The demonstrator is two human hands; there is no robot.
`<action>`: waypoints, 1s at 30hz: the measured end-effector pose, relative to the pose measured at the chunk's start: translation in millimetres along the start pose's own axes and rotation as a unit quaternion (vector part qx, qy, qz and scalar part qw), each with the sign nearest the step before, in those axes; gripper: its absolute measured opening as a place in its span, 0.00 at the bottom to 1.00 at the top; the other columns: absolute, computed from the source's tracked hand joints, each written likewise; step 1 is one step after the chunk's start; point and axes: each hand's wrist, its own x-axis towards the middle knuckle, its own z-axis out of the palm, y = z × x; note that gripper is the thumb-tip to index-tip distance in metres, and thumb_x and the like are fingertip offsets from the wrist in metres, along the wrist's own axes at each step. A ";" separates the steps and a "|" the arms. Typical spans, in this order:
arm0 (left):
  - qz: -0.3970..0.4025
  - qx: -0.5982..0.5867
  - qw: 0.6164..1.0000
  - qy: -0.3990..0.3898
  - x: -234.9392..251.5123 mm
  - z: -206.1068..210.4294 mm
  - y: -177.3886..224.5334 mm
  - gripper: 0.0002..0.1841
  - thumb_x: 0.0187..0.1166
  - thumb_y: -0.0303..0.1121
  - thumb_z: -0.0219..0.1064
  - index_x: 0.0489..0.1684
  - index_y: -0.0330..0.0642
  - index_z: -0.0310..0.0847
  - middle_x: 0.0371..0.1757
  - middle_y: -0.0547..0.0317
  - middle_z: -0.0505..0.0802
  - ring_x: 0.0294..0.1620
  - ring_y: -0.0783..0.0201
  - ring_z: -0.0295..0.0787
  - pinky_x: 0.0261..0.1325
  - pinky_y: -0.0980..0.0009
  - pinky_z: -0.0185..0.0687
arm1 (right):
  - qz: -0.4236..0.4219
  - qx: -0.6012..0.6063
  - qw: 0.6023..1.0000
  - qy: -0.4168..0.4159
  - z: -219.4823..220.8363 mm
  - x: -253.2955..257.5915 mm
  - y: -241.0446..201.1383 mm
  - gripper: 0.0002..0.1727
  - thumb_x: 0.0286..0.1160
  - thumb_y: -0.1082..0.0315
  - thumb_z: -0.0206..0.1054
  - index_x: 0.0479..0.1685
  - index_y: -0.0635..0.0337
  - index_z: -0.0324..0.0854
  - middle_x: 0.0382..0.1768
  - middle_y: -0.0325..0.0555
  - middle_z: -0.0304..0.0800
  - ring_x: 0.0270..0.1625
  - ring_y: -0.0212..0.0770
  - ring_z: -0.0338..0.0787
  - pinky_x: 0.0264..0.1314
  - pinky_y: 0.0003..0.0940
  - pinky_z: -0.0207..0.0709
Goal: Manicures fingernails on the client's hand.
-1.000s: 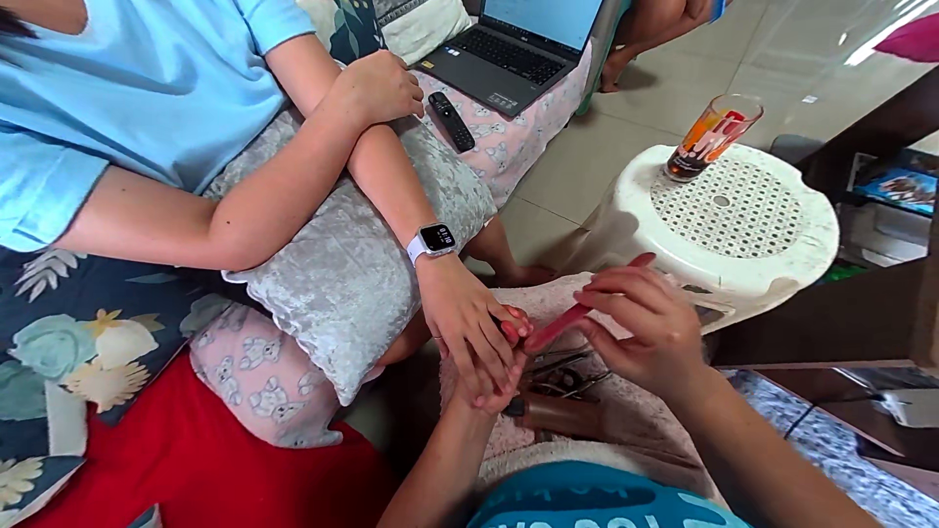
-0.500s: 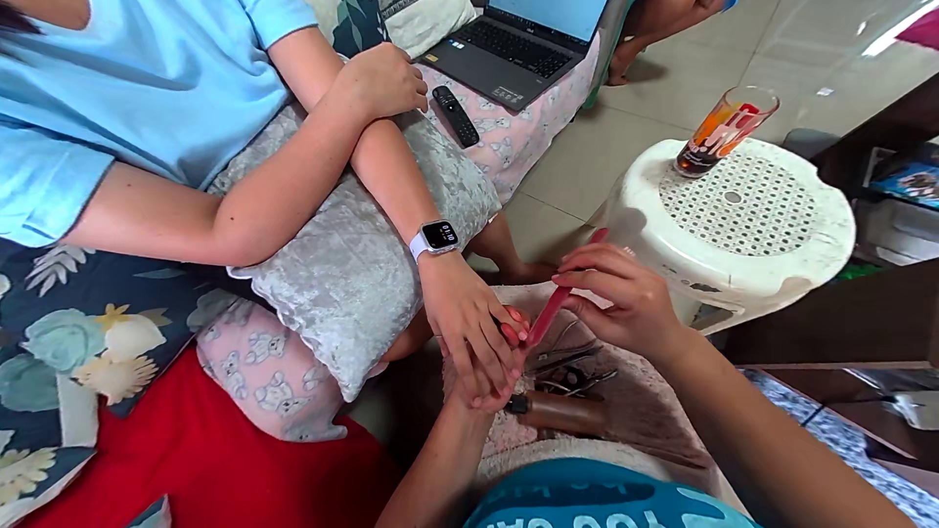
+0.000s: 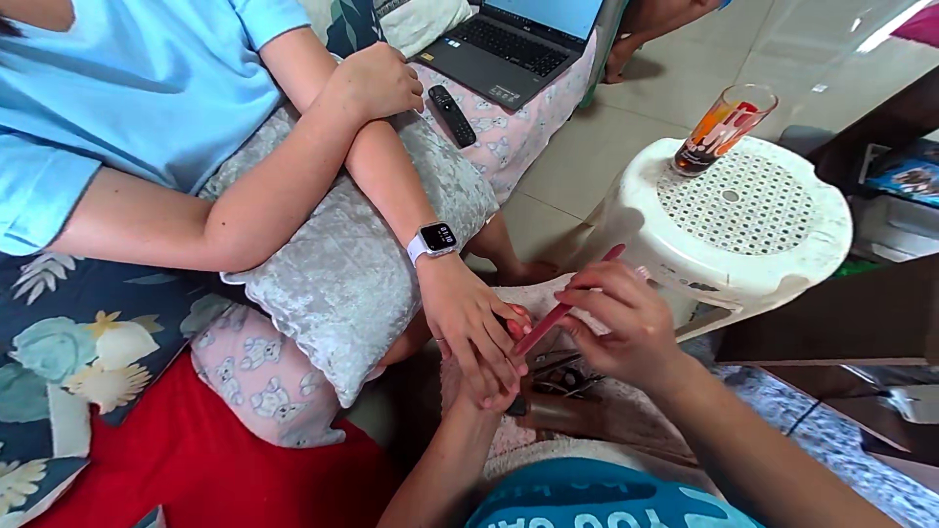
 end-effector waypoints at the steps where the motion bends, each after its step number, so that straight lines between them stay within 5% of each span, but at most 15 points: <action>1: -0.003 -0.005 1.000 0.001 -0.2 1.1 -0.5 0.11 0.79 0.35 0.71 0.52 0.39 0.89 0.50 0.55 0.94 0.53 0.63 0.92 0.61 0.68 0.86 | -0.006 -0.003 1.000 0.002 3.9 -2.3 -6.4 0.14 0.80 0.54 0.69 0.43 0.55 0.92 0.44 0.46 0.92 0.58 0.44 0.89 0.65 0.40 0.81; 8: -0.019 0.000 1.000 0.019 -2.4 7.5 3.6 0.09 0.80 0.29 0.69 0.51 0.38 0.89 0.48 0.53 0.95 0.51 0.61 0.93 0.63 0.66 0.85 | 0.055 -0.074 0.995 0.043 -8.8 -20.3 15.7 0.15 0.78 0.55 0.70 0.42 0.58 0.92 0.44 0.52 0.92 0.53 0.49 0.90 0.58 0.45 0.83; 15: -0.034 -0.047 0.998 0.031 -3.0 7.9 -3.8 0.11 0.80 0.26 0.68 0.56 0.37 0.87 0.52 0.51 0.94 0.56 0.58 0.92 0.66 0.64 0.85 | 0.094 -0.006 0.994 0.061 -13.0 -22.7 -4.1 0.23 0.76 0.45 0.73 0.43 0.59 0.92 0.43 0.51 0.89 0.51 0.41 0.87 0.54 0.34 0.82; 24: -0.020 -0.065 0.996 0.061 -4.9 12.1 -7.8 0.13 0.78 0.30 0.71 0.56 0.34 0.85 0.51 0.48 0.93 0.45 0.63 0.94 0.43 0.75 0.89 | 0.059 -0.011 0.995 0.076 13.4 -19.1 -31.1 0.23 0.76 0.44 0.73 0.42 0.57 0.91 0.43 0.48 0.88 0.57 0.42 0.85 0.67 0.36 0.76; 30: -0.002 -0.002 0.997 0.081 -7.8 12.3 -7.4 0.11 0.75 0.26 0.72 0.53 0.37 0.88 0.49 0.53 0.94 0.52 0.62 0.93 0.63 0.66 0.87 | 0.086 -0.008 0.995 0.058 17.8 -16.8 -24.9 0.23 0.76 0.44 0.72 0.38 0.57 0.92 0.40 0.48 0.88 0.51 0.42 0.85 0.60 0.35 0.77</action>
